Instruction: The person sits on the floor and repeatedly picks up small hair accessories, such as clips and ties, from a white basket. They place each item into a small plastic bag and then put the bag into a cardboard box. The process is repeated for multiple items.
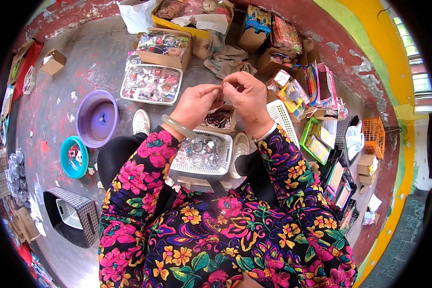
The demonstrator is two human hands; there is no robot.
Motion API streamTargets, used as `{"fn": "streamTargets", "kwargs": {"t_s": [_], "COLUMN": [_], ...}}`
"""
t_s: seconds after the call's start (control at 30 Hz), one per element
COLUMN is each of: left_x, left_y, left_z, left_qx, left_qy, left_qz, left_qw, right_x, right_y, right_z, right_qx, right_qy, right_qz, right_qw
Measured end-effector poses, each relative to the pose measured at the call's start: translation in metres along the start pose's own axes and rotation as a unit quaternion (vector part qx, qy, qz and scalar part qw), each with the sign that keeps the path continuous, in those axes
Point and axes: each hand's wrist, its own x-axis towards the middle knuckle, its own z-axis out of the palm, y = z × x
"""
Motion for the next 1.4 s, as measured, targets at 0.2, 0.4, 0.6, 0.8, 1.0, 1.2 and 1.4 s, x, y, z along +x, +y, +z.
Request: {"fn": "streamTargets", "kwargs": {"t_s": [0.2,0.4,0.6,0.8,1.0,1.2,1.4], "left_x": [-0.006,-0.002,-0.001,0.002,0.013,0.011,0.010], "left_y": [0.018,0.016,0.019,0.013,0.002,0.000,0.003], "left_z": [0.003,-0.005,-0.007,-0.006,-0.010,-0.012,-0.009], "left_qx": [-0.074,-0.154,-0.146,-0.138,-0.104,-0.077,-0.030], "left_qy": [0.003,-0.018,-0.022,-0.023,-0.064,-0.054,-0.038], "left_qz": [-0.035,-0.034,-0.037,-0.035,-0.040,-0.056,-0.062], "left_qw": [0.997,0.987,0.988,0.990,0.992,0.994,0.997], "right_x": [0.007,0.011,0.008,-0.016,-0.085,-0.220,-0.360], "right_y": [0.002,0.000,0.012,0.021,0.061,0.094,0.138], "right_z": [-0.013,-0.028,-0.048,-0.096,-0.180,-0.245,-0.254], "right_qx": [0.144,0.219,0.238,0.265,0.216,0.045,-0.047], "right_qy": [-0.016,0.010,0.043,0.096,0.151,0.139,0.173], "right_qz": [0.115,0.185,0.186,0.201,0.266,0.375,0.531], "right_qw": [0.983,0.958,0.952,0.938,0.927,0.915,0.828]}}
